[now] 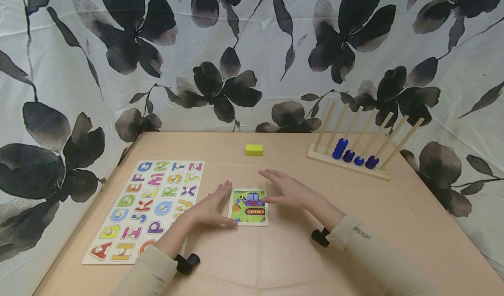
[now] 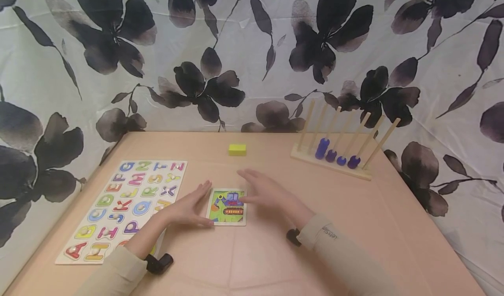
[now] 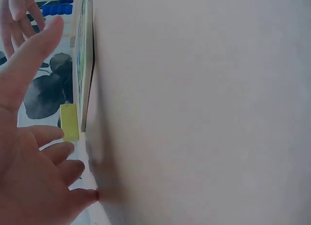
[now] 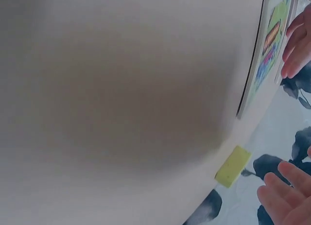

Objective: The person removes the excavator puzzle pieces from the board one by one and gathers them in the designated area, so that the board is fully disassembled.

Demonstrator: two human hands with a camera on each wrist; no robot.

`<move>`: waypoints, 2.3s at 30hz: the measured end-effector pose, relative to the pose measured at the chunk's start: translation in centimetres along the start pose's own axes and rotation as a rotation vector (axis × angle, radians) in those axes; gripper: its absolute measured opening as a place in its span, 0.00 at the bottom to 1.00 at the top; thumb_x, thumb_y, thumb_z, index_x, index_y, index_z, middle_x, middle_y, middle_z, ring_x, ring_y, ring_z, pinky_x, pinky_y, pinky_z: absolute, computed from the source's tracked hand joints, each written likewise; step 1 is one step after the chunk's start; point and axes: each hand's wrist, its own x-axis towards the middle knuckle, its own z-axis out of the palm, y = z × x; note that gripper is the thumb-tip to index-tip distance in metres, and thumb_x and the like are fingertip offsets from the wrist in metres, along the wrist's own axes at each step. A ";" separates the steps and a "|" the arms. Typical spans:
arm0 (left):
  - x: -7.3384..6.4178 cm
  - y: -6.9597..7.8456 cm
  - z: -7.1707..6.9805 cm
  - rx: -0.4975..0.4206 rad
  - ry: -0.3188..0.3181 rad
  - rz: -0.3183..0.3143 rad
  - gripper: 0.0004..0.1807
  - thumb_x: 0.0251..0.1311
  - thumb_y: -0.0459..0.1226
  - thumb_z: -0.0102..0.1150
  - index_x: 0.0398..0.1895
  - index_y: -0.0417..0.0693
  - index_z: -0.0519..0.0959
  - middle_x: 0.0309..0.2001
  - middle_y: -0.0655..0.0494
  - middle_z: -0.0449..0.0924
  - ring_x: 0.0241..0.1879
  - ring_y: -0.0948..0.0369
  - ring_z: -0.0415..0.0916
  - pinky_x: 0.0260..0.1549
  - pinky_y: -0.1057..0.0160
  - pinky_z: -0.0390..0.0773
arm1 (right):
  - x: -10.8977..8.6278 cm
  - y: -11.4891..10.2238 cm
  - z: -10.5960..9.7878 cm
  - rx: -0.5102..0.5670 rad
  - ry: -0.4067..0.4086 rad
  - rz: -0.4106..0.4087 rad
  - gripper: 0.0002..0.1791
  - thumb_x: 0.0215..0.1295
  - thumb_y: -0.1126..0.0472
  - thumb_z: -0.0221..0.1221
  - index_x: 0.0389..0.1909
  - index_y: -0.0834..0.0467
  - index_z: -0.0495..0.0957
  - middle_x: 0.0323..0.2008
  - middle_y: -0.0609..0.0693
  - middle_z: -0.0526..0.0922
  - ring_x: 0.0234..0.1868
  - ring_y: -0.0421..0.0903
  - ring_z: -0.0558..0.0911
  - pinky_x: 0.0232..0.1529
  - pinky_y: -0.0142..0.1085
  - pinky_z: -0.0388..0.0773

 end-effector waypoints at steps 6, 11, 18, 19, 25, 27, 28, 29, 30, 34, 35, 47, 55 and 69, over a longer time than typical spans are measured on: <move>0.4 -0.2 0.4 0.032 -0.006 -0.003 0.63 0.35 0.53 0.73 0.70 0.36 0.46 0.71 0.42 0.38 0.69 0.44 0.34 0.62 0.37 0.36 | 1.5 -0.8 1.1 -0.001 -0.052 0.015 0.41 0.53 0.44 0.63 0.66 0.52 0.61 0.63 0.55 0.64 0.64 0.51 0.62 0.63 0.46 0.60; 0.6 -0.4 0.6 0.049 -0.001 -0.028 0.62 0.35 0.52 0.74 0.69 0.34 0.48 0.70 0.39 0.40 0.68 0.42 0.34 0.61 0.37 0.36 | 2.5 -1.5 1.8 0.010 -0.099 0.004 0.38 0.54 0.45 0.62 0.65 0.53 0.63 0.60 0.55 0.68 0.61 0.51 0.66 0.61 0.45 0.62; 0.8 -0.5 0.8 0.049 -0.009 -0.031 0.62 0.34 0.52 0.74 0.68 0.34 0.49 0.70 0.39 0.41 0.68 0.42 0.34 0.61 0.37 0.36 | 4.2 -2.0 3.0 -0.009 -0.160 0.016 0.32 0.56 0.47 0.62 0.62 0.51 0.67 0.52 0.52 0.73 0.52 0.46 0.72 0.56 0.40 0.69; 0.8 -0.5 0.8 0.047 -0.008 -0.034 0.62 0.34 0.52 0.74 0.69 0.34 0.49 0.70 0.39 0.41 0.68 0.42 0.34 0.61 0.37 0.36 | 4.4 -2.2 3.2 -0.001 -0.162 0.013 0.31 0.56 0.48 0.62 0.61 0.51 0.69 0.50 0.52 0.74 0.50 0.45 0.73 0.54 0.39 0.70; 0.8 -0.5 0.8 0.058 -0.009 -0.036 0.61 0.34 0.52 0.74 0.69 0.35 0.50 0.70 0.40 0.42 0.69 0.43 0.34 0.62 0.37 0.36 | 5.5 -3.2 3.5 0.038 -0.185 0.021 0.24 0.56 0.52 0.63 0.54 0.53 0.74 0.40 0.51 0.74 0.38 0.43 0.73 0.42 0.35 0.72; 0.7 -0.6 0.9 0.059 -0.012 -0.036 0.61 0.35 0.52 0.74 0.69 0.35 0.50 0.70 0.40 0.42 0.69 0.43 0.34 0.62 0.37 0.36 | 5.8 -3.3 3.7 0.018 -0.197 0.018 0.22 0.56 0.53 0.63 0.52 0.53 0.75 0.38 0.51 0.74 0.37 0.43 0.72 0.40 0.34 0.71; 0.7 -0.6 0.9 0.058 -0.013 -0.037 0.61 0.35 0.52 0.74 0.69 0.35 0.50 0.70 0.40 0.42 0.69 0.43 0.34 0.62 0.37 0.36 | 5.9 -3.3 3.8 0.011 -0.201 0.018 0.21 0.56 0.53 0.63 0.51 0.53 0.75 0.38 0.51 0.74 0.36 0.42 0.72 0.40 0.34 0.71; 0.7 -0.7 0.9 0.059 -0.014 -0.038 0.61 0.35 0.52 0.73 0.69 0.35 0.50 0.70 0.40 0.41 0.69 0.43 0.34 0.61 0.37 0.36 | 6.1 -3.3 4.0 0.004 -0.205 0.015 0.21 0.56 0.53 0.63 0.51 0.53 0.75 0.37 0.50 0.73 0.36 0.42 0.71 0.39 0.34 0.71; 0.7 -0.7 1.0 0.060 -0.016 -0.040 0.61 0.35 0.52 0.73 0.69 0.36 0.49 0.70 0.40 0.41 0.69 0.43 0.34 0.61 0.37 0.36 | 6.2 -3.3 4.1 -0.004 -0.211 0.019 0.21 0.56 0.53 0.63 0.51 0.53 0.75 0.37 0.50 0.73 0.37 0.42 0.71 0.39 0.34 0.71; 0.7 -0.6 0.9 0.061 -0.017 -0.047 0.61 0.35 0.52 0.74 0.69 0.37 0.49 0.71 0.41 0.41 0.69 0.43 0.34 0.62 0.37 0.36 | 6.8 -3.6 4.2 -0.028 -0.254 0.065 0.22 0.56 0.53 0.63 0.53 0.48 0.74 0.40 0.49 0.73 0.39 0.42 0.71 0.41 0.35 0.71; 0.7 -0.5 0.8 0.061 -0.018 -0.049 0.61 0.35 0.52 0.74 0.69 0.37 0.49 0.71 0.41 0.41 0.69 0.43 0.34 0.62 0.37 0.36 | 7.0 -3.7 4.1 -0.031 -0.266 0.074 0.22 0.56 0.53 0.63 0.53 0.48 0.73 0.40 0.49 0.73 0.39 0.43 0.71 0.41 0.36 0.72; 0.7 -0.4 0.8 0.053 -0.013 -0.044 0.61 0.34 0.52 0.74 0.70 0.37 0.49 0.71 0.40 0.41 0.69 0.43 0.34 0.62 0.38 0.35 | 7.4 -4.4 3.6 -0.066 -0.315 0.086 0.20 0.54 0.60 0.65 0.50 0.49 0.75 0.40 0.50 0.73 0.39 0.42 0.71 0.40 0.34 0.73; 0.8 -0.5 0.8 0.055 -0.019 -0.048 0.61 0.34 0.51 0.74 0.70 0.37 0.49 0.70 0.40 0.41 0.69 0.44 0.33 0.62 0.38 0.35 | 7.7 -4.5 3.6 -0.058 -0.333 0.089 0.19 0.54 0.62 0.64 0.48 0.49 0.74 0.39 0.49 0.73 0.38 0.42 0.72 0.42 0.34 0.74; 0.9 -0.5 0.8 0.053 -0.016 -0.051 0.62 0.35 0.51 0.74 0.70 0.37 0.48 0.71 0.40 0.40 0.69 0.44 0.33 0.62 0.38 0.35 | 8.8 -5.0 3.5 0.000 -0.394 0.135 0.20 0.49 0.69 0.66 0.40 0.53 0.70 0.34 0.48 0.72 0.35 0.42 0.71 0.40 0.31 0.73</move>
